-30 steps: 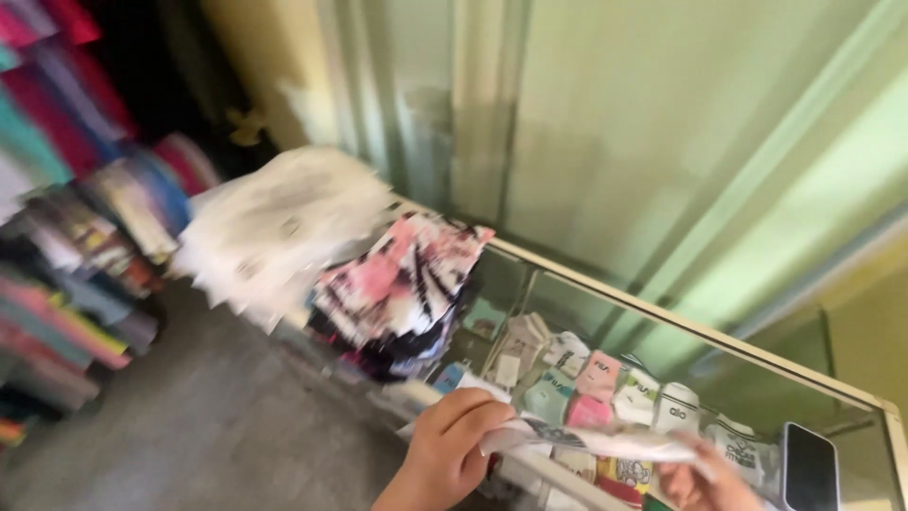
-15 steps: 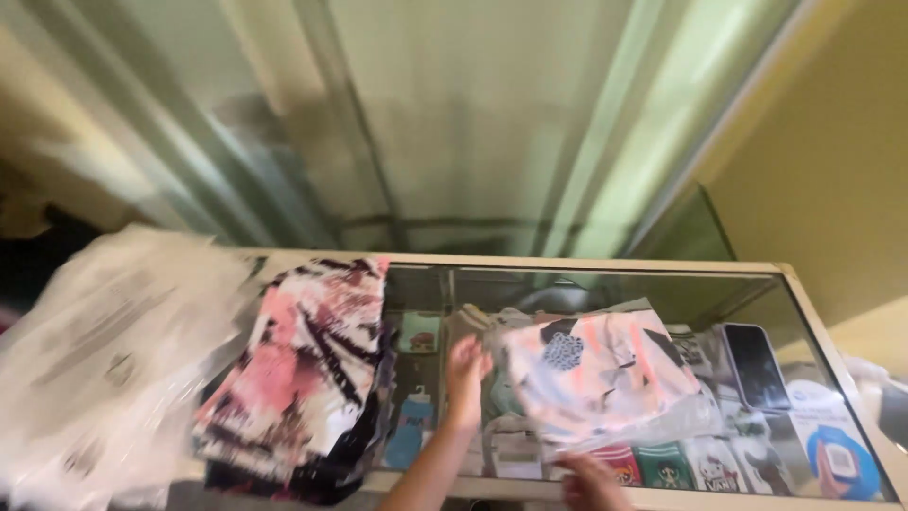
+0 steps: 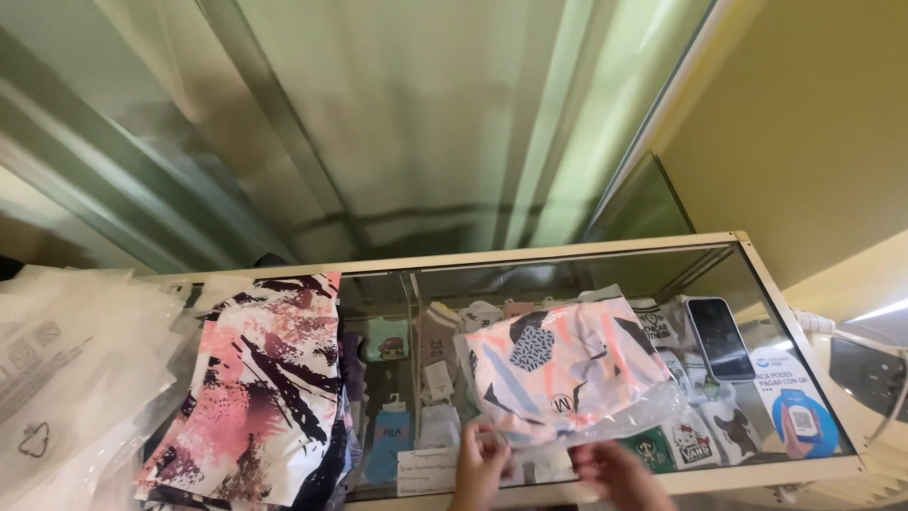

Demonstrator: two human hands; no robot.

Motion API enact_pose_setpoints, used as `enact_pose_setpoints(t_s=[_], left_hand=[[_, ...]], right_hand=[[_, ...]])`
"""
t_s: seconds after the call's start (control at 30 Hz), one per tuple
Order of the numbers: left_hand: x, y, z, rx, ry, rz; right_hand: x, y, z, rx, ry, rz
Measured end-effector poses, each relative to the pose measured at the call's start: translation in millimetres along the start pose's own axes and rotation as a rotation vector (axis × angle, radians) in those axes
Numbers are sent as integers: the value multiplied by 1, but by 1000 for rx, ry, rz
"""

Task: The person is bagging folded clothing items into individual plastic bags at a retail counter.

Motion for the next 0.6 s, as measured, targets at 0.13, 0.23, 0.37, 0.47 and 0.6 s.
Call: enact_pose_setpoints(t_s=[0.13, 0.23, 0.37, 0.47, 0.6], left_hand=[[10, -118, 2, 196, -143, 47], [21, -163, 25, 349, -381, -339], [2, -184, 8, 385, -283, -344], [6, -102, -20, 358, -5, 19], [-28, -25, -67, 273, 379, 305]], right_hand=[[-22, 39, 48, 338, -255, -11], [-33, 47, 61, 258, -318, 240], [-32, 50, 36, -289, -323, 77], [-13, 45, 29, -336, -178, 22], [-20, 45, 18, -429, -157, 60]])
Point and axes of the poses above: each hand's wrist, its own x-axis towards the middle knuckle, its own z-axis out of the back of the hand, y = z × x, the point moved 1 cm from there along x, towards the middle knuckle, and after that the axes turned 13 degrees about -z, right-handed, at the moved point
